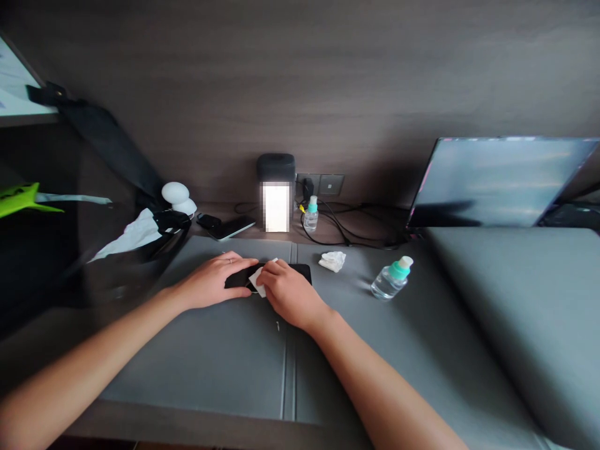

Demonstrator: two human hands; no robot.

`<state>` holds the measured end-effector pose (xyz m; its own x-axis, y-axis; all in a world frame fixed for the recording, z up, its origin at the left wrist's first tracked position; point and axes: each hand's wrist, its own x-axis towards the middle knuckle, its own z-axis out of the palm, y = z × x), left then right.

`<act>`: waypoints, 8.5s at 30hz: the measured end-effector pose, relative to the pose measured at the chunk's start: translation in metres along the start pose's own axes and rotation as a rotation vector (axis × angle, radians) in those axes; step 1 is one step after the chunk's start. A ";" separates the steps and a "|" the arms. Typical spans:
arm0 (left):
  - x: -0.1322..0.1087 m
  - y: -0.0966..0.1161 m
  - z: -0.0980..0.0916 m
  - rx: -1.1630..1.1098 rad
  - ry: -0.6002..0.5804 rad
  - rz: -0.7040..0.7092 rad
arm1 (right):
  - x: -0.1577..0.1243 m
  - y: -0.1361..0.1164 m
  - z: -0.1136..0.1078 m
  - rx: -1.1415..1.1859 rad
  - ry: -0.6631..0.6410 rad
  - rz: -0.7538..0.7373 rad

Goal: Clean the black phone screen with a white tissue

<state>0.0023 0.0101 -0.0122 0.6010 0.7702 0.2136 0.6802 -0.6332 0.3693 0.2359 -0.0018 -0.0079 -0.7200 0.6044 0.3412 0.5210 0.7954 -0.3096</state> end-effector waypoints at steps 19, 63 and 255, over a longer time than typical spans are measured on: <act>0.000 -0.004 0.002 -0.004 -0.005 -0.043 | 0.000 0.001 -0.002 -0.065 0.021 0.057; 0.000 -0.008 0.005 -0.063 -0.015 -0.077 | -0.001 0.020 -0.006 -0.090 0.054 0.208; -0.001 -0.005 0.002 -0.041 -0.035 -0.063 | -0.009 0.007 -0.011 -0.051 0.041 0.325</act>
<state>-0.0016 0.0123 -0.0158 0.5725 0.8046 0.1578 0.6997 -0.5798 0.4175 0.2517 -0.0009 -0.0034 -0.4936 0.8275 0.2675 0.7438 0.5611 -0.3632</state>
